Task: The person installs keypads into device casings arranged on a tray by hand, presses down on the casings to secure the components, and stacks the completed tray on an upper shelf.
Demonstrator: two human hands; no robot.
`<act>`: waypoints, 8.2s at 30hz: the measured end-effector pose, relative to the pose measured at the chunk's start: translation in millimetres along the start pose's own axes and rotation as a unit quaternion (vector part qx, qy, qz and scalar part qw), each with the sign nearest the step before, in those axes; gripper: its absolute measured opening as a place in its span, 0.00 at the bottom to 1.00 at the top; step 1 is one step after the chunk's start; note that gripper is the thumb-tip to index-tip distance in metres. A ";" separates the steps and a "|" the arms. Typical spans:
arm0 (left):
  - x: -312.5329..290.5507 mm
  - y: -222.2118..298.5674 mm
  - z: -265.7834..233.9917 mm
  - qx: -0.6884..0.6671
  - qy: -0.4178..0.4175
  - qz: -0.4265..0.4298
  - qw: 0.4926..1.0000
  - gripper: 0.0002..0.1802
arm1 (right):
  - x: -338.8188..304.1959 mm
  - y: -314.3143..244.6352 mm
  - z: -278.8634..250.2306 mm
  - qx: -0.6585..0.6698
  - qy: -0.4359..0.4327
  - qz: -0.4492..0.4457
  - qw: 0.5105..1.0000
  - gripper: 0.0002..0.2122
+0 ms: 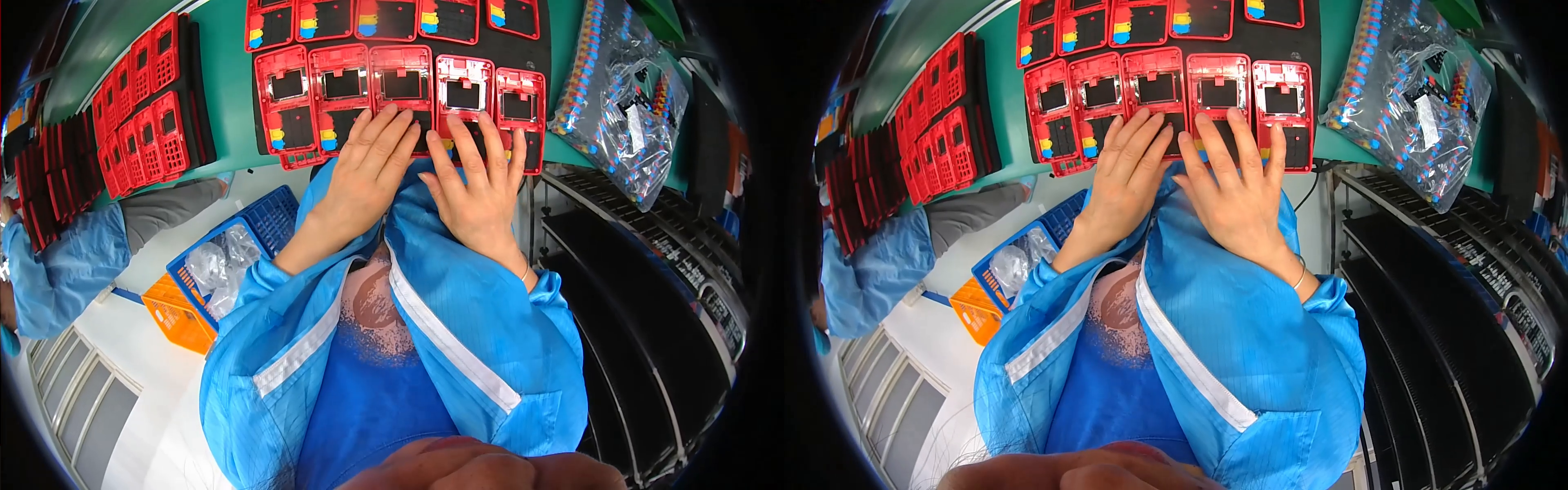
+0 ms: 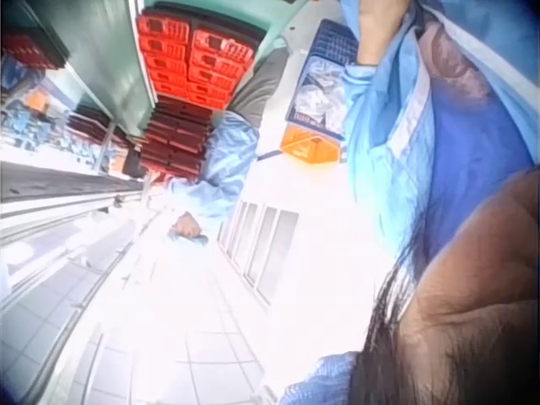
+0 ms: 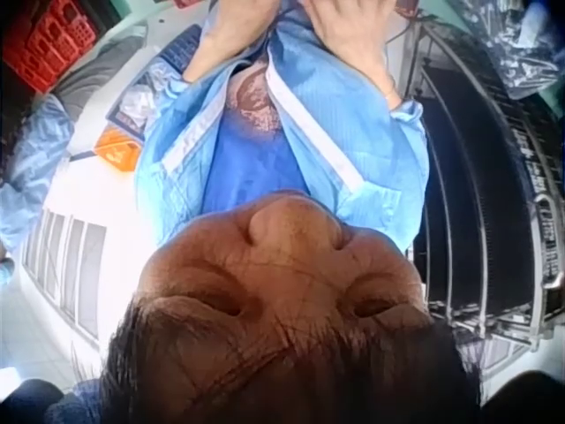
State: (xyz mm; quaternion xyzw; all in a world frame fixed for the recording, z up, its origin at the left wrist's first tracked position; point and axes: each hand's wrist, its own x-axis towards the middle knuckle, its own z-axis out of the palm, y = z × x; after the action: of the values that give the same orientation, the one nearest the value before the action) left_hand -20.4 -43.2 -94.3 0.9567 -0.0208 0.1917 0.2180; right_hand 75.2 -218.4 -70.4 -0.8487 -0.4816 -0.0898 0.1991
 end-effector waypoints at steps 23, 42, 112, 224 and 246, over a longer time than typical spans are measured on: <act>2.0 6.2 -3.9 0.150 -0.040 0.007 0.988 0.34 | 37.4 -3.8 -9.4 -0.026 -0.039 -0.012 0.999 0.17; -25.2 -12.5 -34.3 0.187 -0.037 -0.074 0.979 0.34 | 26.1 -16.8 -15.1 0.018 -0.043 -0.115 0.992 0.19; 241.1 -248.1 -73.5 -0.293 0.239 -0.263 0.888 0.37 | 290.7 283.1 -33.3 0.334 0.105 0.137 0.927 0.23; -45.7 -63.8 -69.8 -0.799 0.241 -0.342 0.433 0.26 | 211.8 -41.8 78.5 -0.056 -0.029 -0.358 0.931 0.17; -43.4 -63.6 -68.6 -0.792 0.241 -0.336 0.449 0.26 | 193.2 -34.6 61.0 0.129 -0.087 -0.159 0.975 0.18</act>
State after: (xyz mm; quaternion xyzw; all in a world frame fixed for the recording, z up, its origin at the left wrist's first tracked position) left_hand -77.3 41.6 -79.6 0.2176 0.2131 0.2270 0.9251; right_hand 143.8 -25.7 -50.4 -0.7333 -0.6332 0.0169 0.2470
